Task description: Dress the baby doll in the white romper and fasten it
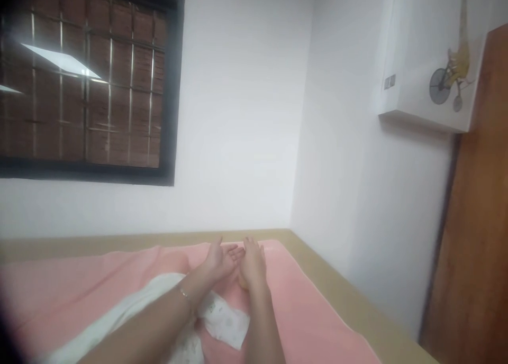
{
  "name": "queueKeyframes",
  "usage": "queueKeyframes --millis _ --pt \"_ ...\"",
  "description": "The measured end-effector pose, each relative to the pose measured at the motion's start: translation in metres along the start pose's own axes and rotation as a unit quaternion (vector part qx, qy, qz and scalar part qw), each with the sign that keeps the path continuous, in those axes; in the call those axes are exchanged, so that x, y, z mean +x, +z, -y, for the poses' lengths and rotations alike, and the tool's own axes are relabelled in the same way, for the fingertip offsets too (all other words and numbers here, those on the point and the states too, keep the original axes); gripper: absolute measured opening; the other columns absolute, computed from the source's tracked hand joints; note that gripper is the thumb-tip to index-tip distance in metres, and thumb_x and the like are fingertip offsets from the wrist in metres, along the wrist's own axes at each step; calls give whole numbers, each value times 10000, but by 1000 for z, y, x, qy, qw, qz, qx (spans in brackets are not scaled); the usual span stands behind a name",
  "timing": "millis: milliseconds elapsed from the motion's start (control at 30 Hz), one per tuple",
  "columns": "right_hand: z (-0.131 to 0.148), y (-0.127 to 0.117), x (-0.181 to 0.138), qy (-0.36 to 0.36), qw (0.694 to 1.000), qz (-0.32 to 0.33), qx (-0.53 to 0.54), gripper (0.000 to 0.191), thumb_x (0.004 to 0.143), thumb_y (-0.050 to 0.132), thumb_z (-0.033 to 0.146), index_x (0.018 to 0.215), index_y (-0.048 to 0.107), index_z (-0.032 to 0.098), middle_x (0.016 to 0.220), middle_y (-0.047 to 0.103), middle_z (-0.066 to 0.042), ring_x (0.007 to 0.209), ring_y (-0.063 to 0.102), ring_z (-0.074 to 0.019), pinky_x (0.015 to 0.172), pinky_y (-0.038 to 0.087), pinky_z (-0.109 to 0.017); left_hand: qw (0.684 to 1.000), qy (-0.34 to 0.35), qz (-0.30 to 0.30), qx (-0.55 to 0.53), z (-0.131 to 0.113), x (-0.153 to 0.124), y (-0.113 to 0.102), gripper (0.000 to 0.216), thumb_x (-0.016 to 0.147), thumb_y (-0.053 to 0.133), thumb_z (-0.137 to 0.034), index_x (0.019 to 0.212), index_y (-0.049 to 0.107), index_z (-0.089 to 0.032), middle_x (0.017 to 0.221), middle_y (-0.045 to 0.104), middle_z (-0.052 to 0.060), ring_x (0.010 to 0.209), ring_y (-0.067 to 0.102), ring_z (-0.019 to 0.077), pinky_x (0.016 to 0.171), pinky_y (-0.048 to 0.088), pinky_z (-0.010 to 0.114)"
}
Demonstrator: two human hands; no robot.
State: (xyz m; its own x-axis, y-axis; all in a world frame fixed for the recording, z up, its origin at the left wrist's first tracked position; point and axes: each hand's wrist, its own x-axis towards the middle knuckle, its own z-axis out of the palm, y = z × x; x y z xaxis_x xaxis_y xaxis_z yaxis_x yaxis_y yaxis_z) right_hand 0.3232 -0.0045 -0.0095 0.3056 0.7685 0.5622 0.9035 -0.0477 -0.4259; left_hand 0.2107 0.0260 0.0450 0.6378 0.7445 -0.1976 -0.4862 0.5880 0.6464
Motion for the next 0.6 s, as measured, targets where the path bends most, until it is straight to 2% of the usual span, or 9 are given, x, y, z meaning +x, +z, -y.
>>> queueKeyframes --millis 300,467,533,600 --pt "7 -5 2 35 998 -12 52 545 795 334 101 1321 476 130 1395 423 -108 1332 310 -188 1123 52 -412 1000 14 6 -7 1 11 3 873 867 347 -585 1398 165 84 1320 393 300 1223 460 306 912 493 321" --pt "7 -5 2 33 998 -17 60 548 790 331 96 1315 483 120 1390 429 -116 1334 305 -198 1119 39 -430 1000 10 12 -1 2 12 6 891 856 364 -597 1406 159 74 1335 389 289 1220 465 296 925 484 317" --pt "9 -6 2 36 995 -25 93 560 774 339 95 1314 485 117 1384 437 -109 1332 308 -203 1122 44 -421 1000 5 13 4 0 11 5 876 859 360 -589 1409 166 65 1354 377 283 1243 443 294 954 462 321" --pt "12 -10 1 59 982 -33 174 568 776 328 109 1325 473 120 1371 454 -102 1317 338 -194 1120 125 -389 1000 1 12 9 -3 9 3 859 862 352 -584 1410 179 55 1367 370 276 1267 417 291 980 438 330"
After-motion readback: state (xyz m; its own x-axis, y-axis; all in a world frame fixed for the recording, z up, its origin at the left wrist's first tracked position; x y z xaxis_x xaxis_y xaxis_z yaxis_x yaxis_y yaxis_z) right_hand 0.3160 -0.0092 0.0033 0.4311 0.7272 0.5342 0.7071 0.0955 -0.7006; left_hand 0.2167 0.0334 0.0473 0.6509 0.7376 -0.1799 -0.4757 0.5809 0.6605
